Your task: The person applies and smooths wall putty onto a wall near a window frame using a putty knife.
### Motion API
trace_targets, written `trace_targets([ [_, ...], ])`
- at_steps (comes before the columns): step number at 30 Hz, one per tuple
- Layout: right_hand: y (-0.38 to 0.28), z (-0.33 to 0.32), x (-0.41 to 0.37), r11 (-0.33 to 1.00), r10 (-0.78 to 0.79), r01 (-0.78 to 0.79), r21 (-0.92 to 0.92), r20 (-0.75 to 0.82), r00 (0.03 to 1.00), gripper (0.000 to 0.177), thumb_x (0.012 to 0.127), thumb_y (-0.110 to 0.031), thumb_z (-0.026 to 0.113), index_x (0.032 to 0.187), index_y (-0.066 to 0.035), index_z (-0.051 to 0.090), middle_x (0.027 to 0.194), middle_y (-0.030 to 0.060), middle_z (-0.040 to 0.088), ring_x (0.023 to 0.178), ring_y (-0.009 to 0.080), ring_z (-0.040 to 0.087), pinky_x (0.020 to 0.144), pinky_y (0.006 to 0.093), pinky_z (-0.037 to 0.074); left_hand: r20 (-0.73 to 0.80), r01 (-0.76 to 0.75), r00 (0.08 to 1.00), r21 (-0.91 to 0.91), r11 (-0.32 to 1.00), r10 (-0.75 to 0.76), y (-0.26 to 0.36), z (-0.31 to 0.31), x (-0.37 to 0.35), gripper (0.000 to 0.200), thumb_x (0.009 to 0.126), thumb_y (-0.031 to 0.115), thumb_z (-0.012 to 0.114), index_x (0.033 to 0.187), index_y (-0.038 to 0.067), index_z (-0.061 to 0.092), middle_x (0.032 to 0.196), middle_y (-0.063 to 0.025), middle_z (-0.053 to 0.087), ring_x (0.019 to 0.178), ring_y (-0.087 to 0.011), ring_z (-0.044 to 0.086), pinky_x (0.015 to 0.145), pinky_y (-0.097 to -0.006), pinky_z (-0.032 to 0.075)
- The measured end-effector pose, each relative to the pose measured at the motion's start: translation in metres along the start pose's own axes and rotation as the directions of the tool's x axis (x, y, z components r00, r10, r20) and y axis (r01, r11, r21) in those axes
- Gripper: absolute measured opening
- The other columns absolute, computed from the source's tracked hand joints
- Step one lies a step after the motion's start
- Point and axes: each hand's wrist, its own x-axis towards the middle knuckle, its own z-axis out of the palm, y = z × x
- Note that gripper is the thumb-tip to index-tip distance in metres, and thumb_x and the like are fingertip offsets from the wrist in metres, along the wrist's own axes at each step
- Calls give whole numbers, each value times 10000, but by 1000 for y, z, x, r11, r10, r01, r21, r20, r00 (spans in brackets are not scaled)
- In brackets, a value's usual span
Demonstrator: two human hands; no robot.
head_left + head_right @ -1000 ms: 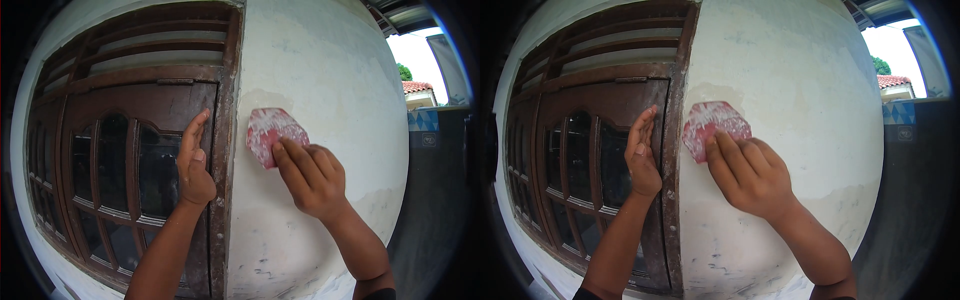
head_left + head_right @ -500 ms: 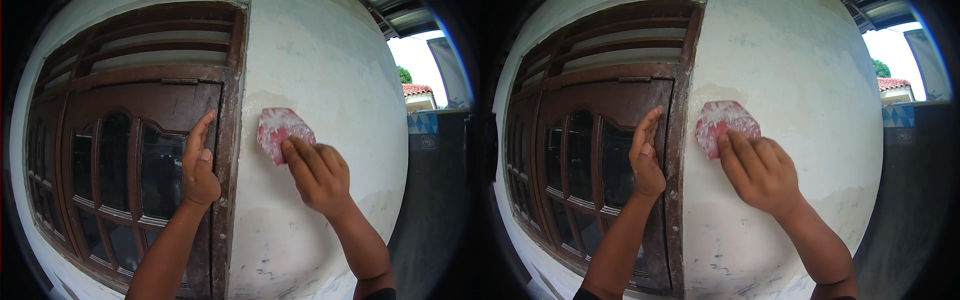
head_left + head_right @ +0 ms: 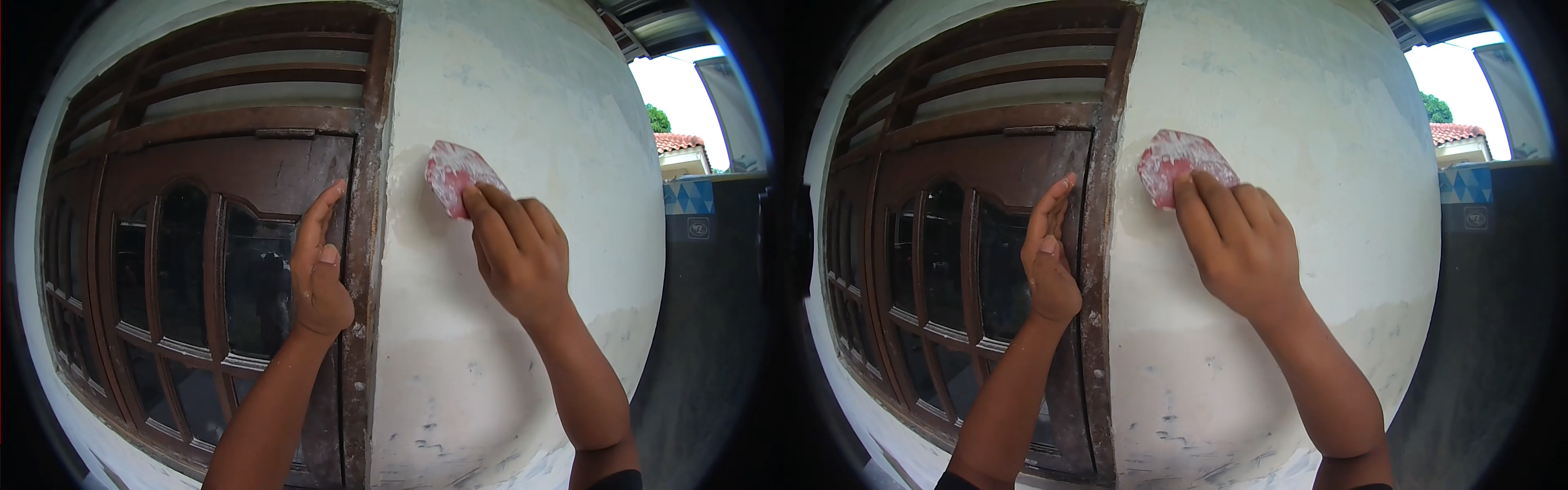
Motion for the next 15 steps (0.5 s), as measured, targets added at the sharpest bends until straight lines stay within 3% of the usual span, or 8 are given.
trace_targets([
  [4, -9, 20, 0, 994, -92, 83, 70, 136, 987, 338, 783, -78, 665, 1101, 34, 677, 1084, 158, 699, 789, 187, 609, 689, 304, 537, 0, -17, 1000, 2, 1000, 17, -2, -2, 1, 664, 1000, 373, 344, 1437, -121, 423, 1490, -261, 481, 1454, -336, 406, 1250, -445, 226],
  [8, -70, -24, -45, 983, -150, 127, 131, 188, 971, 211, 843, -88, 681, 1023, 18, 709, 1003, 128, 722, 773, 155, 625, 667, 270, 535, -18, 7, 1000, -21, 1000, -7, 0, 1, 0, 659, 993, 360, 348, 1437, -120, 423, 1488, -262, 483, 1455, -338, 406, 1249, -446, 228],
  [11, -64, -48, -34, 985, -108, 86, 147, 147, 983, 158, 861, -82, 691, 987, 7, 721, 965, 107, 729, 764, 145, 630, 656, 253, 531, -10, -3, 1000, -4, 1000, 3, -1, 0, 1, 657, 987, 356, 360, 1435, -120, 425, 1489, -261, 483, 1455, -337, 406, 1249, -448, 228],
  [12, -55, -42, -28, 991, -42, 27, 131, 110, 993, 243, 828, -58, 728, 1062, 9, 730, 1033, 111, 732, 716, 164, 582, 624, 279, 505, -6, -14, 1000, 3, 1000, 14, -2, 0, 0, 655, 987, 353, 360, 1436, -119, 426, 1489, -261, 483, 1454, -338, 406, 1249, -449, 227],
  [15, -9, -9, -1, 1000, -18, 16, 26, 66, 998, 241, 833, -66, 692, 1059, 15, 688, 1020, 123, 704, 772, 181, 603, 649, 298, 518, -1, -34, 999, 8, 999, 34, -2, 1, 0, 640, 1005, 335, 349, 1437, -130, 427, 1483, -267, 486, 1445, -343, 416, 1239, -441, 248],
])
